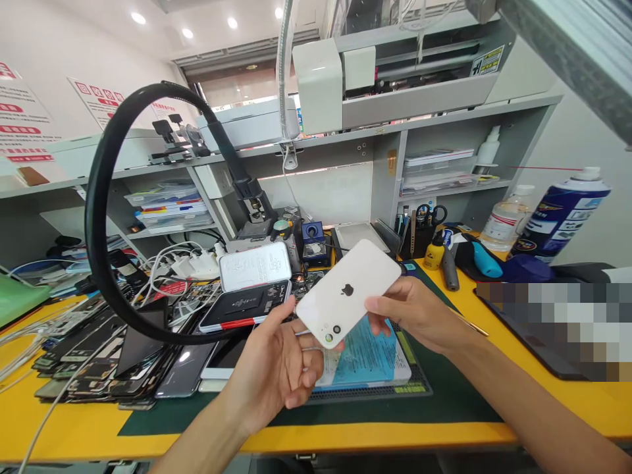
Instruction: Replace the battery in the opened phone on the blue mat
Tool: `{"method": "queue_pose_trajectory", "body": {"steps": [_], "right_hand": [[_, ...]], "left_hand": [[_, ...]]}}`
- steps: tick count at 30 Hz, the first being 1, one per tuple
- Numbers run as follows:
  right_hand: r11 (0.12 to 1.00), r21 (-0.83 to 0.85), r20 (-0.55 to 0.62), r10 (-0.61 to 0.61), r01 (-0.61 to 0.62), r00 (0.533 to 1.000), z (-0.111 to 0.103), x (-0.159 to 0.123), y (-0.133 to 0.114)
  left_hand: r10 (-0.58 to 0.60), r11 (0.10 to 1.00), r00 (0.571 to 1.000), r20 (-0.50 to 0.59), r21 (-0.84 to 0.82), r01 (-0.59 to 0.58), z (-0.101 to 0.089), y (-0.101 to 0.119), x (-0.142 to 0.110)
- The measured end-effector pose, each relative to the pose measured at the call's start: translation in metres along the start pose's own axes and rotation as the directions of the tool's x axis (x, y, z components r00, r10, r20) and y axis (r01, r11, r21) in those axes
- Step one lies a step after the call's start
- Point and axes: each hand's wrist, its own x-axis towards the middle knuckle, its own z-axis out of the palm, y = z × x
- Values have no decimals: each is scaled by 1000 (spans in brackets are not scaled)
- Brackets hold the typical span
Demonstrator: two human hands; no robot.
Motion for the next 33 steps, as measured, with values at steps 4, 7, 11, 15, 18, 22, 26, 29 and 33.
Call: {"method": "queue_pose_trajectory", "body": {"steps": [4, 7, 11, 15, 18, 22, 26, 29, 33], "right_hand": [[1000, -7, -21, -11, 11, 1000, -1, -1, 2], [999, -20, -26, -41, 41, 999, -1, 0, 2], [996, -41, -26, -76, 75, 997, 0, -1, 3], [994, -68, -5, -89, 89, 996, 0, -2, 2], [992, -84, -7, -96, 95, 995, 0, -1, 2], [989, -119, -18, -86, 83, 996, 0, -1, 1], [982, -165, -16, -90, 86, 996, 1, -1, 1], [978, -190, -19, -95, 90, 995, 1, -1, 1], [973, -215, -14, -93, 88, 996, 0, -2, 2]], "left_hand": [[197, 970, 973, -118, 164, -177, 2, -9, -3], [245, 951, 959, -139, 225, -211, 0, -13, -4], [269, 934, 951, -152, 282, -219, -3, -16, 0], [286, 918, 943, -170, 331, -218, -5, -17, 4], [299, 906, 935, -191, 363, -215, -3, -17, 6], [324, 890, 918, -227, 402, -215, 2, -15, 7], [356, 878, 903, -241, 416, -235, 7, -13, 8], [387, 866, 891, -238, 425, -262, 6, -14, 10], [435, 837, 868, -239, 462, -293, 4, -17, 12]]}}
